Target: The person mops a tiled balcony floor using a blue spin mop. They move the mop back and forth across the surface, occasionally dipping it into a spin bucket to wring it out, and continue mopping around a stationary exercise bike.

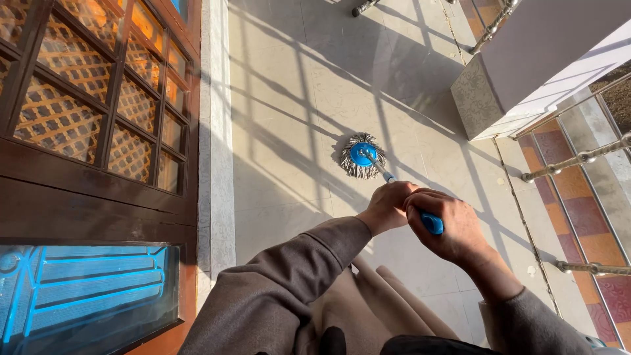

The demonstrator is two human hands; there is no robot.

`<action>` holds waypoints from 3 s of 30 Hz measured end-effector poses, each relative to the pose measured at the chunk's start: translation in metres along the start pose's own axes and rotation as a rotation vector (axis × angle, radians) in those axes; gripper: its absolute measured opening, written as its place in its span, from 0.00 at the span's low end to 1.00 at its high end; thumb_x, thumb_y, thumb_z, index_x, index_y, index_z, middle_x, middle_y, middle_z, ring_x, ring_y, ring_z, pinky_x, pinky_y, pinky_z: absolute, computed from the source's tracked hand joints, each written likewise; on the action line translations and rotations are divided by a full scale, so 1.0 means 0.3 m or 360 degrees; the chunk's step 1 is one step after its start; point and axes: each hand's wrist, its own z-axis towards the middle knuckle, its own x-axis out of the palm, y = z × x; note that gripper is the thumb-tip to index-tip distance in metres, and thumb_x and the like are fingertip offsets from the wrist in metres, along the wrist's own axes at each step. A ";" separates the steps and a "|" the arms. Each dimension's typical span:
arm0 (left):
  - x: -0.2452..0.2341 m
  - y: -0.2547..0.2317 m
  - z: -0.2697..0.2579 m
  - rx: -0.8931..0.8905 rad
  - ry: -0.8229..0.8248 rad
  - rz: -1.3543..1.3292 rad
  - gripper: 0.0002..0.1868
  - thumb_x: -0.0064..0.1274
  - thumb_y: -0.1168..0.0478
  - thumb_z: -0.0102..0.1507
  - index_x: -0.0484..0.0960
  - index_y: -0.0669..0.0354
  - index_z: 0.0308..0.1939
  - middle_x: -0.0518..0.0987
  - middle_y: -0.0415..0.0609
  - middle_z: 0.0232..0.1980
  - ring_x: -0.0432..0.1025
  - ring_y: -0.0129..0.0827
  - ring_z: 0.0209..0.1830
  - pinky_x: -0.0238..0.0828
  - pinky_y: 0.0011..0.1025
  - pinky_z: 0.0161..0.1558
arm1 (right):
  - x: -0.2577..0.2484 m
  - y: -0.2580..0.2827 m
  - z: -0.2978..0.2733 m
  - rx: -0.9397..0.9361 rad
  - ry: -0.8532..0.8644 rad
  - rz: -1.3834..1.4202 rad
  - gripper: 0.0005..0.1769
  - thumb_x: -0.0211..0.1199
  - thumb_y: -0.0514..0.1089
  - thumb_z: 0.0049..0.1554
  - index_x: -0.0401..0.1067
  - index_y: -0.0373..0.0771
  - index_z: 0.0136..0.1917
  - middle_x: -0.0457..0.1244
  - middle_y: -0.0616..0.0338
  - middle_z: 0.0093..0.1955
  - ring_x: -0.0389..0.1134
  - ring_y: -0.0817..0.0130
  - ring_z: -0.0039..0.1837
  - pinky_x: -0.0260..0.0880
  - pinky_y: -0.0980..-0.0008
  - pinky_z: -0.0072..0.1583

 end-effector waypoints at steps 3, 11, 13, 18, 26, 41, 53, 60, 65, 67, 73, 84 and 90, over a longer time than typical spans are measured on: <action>0.104 0.120 0.230 -0.0077 -0.0093 0.0044 0.11 0.41 0.63 0.46 0.71 0.53 0.32 0.76 0.47 0.37 0.70 0.41 0.44 0.68 0.34 0.45 | 0.069 -0.171 0.083 -0.0070 -0.0032 -0.0006 0.05 0.54 0.46 0.44 0.63 0.45 0.30 0.63 0.61 0.35 0.65 0.56 0.43 0.65 0.61 0.41; 0.148 0.440 0.821 -0.0035 -0.0241 0.0047 0.08 0.37 0.68 0.52 0.71 0.58 0.31 0.73 0.51 0.41 0.65 0.42 0.51 0.58 0.34 0.55 | 0.112 -0.514 0.498 -0.0162 -0.0058 -0.0020 0.06 0.52 0.44 0.46 0.61 0.45 0.29 0.63 0.63 0.35 0.65 0.58 0.43 0.66 0.64 0.41; 0.164 0.496 0.961 0.0050 -0.0322 0.0163 0.08 0.35 0.68 0.53 0.71 0.56 0.30 0.73 0.50 0.40 0.65 0.40 0.53 0.51 0.32 0.61 | 0.090 -0.570 0.582 -0.0120 -0.0085 -0.0081 0.06 0.52 0.45 0.46 0.60 0.46 0.30 0.63 0.66 0.36 0.65 0.59 0.42 0.66 0.64 0.40; 0.204 0.483 1.132 0.0287 -0.0446 0.0514 0.05 0.42 0.68 0.52 0.70 0.53 0.28 0.74 0.46 0.33 0.70 0.36 0.44 0.53 0.30 0.61 | -0.017 -0.646 0.613 -0.0021 -0.0193 -0.0053 0.05 0.52 0.44 0.47 0.63 0.46 0.30 0.63 0.64 0.36 0.65 0.59 0.42 0.66 0.63 0.40; 0.096 -0.075 0.798 0.0358 -0.0188 0.0398 0.06 0.42 0.57 0.48 0.71 0.53 0.22 0.75 0.47 0.26 0.73 0.41 0.35 0.67 0.33 0.47 | -0.290 -0.594 0.284 0.0202 -0.0038 -0.0083 0.06 0.52 0.48 0.45 0.65 0.49 0.29 0.65 0.67 0.35 0.67 0.60 0.40 0.66 0.63 0.41; 0.415 -0.424 0.713 0.0462 -0.0136 0.0112 0.06 0.46 0.61 0.49 0.74 0.58 0.27 0.76 0.50 0.30 0.71 0.39 0.34 0.62 0.31 0.43 | -0.501 -0.679 -0.120 0.0134 0.0119 -0.0137 0.04 0.54 0.45 0.43 0.64 0.45 0.28 0.65 0.67 0.34 0.67 0.67 0.39 0.66 0.69 0.40; 0.556 -0.069 1.545 0.0277 -0.0145 0.0131 0.14 0.25 0.68 0.57 0.70 0.53 0.33 0.72 0.45 0.44 0.63 0.34 0.54 0.42 0.31 0.66 | -0.366 -1.336 0.360 -0.0106 -0.0220 -0.0349 0.05 0.54 0.47 0.45 0.62 0.47 0.31 0.63 0.68 0.36 0.65 0.68 0.47 0.67 0.70 0.42; 0.590 -0.326 1.546 0.0334 -0.0116 0.0466 0.06 0.38 0.69 0.53 0.70 0.56 0.30 0.73 0.48 0.39 0.65 0.44 0.51 0.48 0.34 0.63 | -0.561 -1.419 0.227 -0.0023 -0.0118 -0.0180 0.05 0.53 0.46 0.46 0.62 0.47 0.30 0.64 0.67 0.38 0.64 0.67 0.50 0.67 0.68 0.43; 0.884 -0.518 1.511 0.0287 0.0001 0.0481 0.12 0.52 0.67 0.43 0.71 0.53 0.30 0.72 0.48 0.38 0.65 0.57 0.48 0.64 0.38 0.49 | -0.753 -1.365 -0.055 0.0091 -0.0012 -0.0149 0.04 0.51 0.46 0.45 0.62 0.48 0.30 0.64 0.67 0.39 0.64 0.65 0.51 0.67 0.65 0.43; 0.943 -0.646 1.440 0.0298 0.0010 0.0511 0.15 0.55 0.65 0.40 0.71 0.52 0.29 0.72 0.47 0.36 0.66 0.59 0.46 0.67 0.39 0.46 | -0.845 -1.317 -0.181 0.0122 0.0046 -0.0113 0.05 0.51 0.47 0.45 0.62 0.47 0.30 0.65 0.66 0.40 0.64 0.63 0.52 0.67 0.62 0.43; 1.015 -1.082 1.057 0.0438 -0.0063 0.0396 0.05 0.52 0.62 0.49 0.74 0.55 0.27 0.73 0.48 0.29 0.69 0.35 0.26 0.66 0.28 0.28 | -1.029 -1.212 -0.627 0.0212 0.0314 -0.0212 0.15 0.59 0.39 0.37 0.70 0.47 0.42 0.65 0.72 0.48 0.68 0.74 0.47 0.73 0.74 0.43; 1.373 -1.250 1.017 0.0612 -0.0032 0.0401 0.06 0.51 0.64 0.48 0.74 0.55 0.29 0.70 0.48 0.34 0.68 0.38 0.31 0.67 0.31 0.37 | -0.980 -1.398 -1.000 0.0170 0.0013 -0.0293 0.06 0.58 0.41 0.40 0.69 0.44 0.35 0.66 0.68 0.40 0.68 0.72 0.43 0.69 0.74 0.41; 1.428 -1.272 1.172 0.0942 -0.0132 0.0436 0.02 0.46 0.63 0.52 0.71 0.55 0.28 0.73 0.44 0.33 0.69 0.31 0.36 0.60 0.33 0.48 | -1.031 -1.490 -1.035 0.0260 -0.0237 -0.0016 0.03 0.54 0.39 0.43 0.68 0.39 0.32 0.66 0.62 0.38 0.67 0.69 0.50 0.68 0.70 0.47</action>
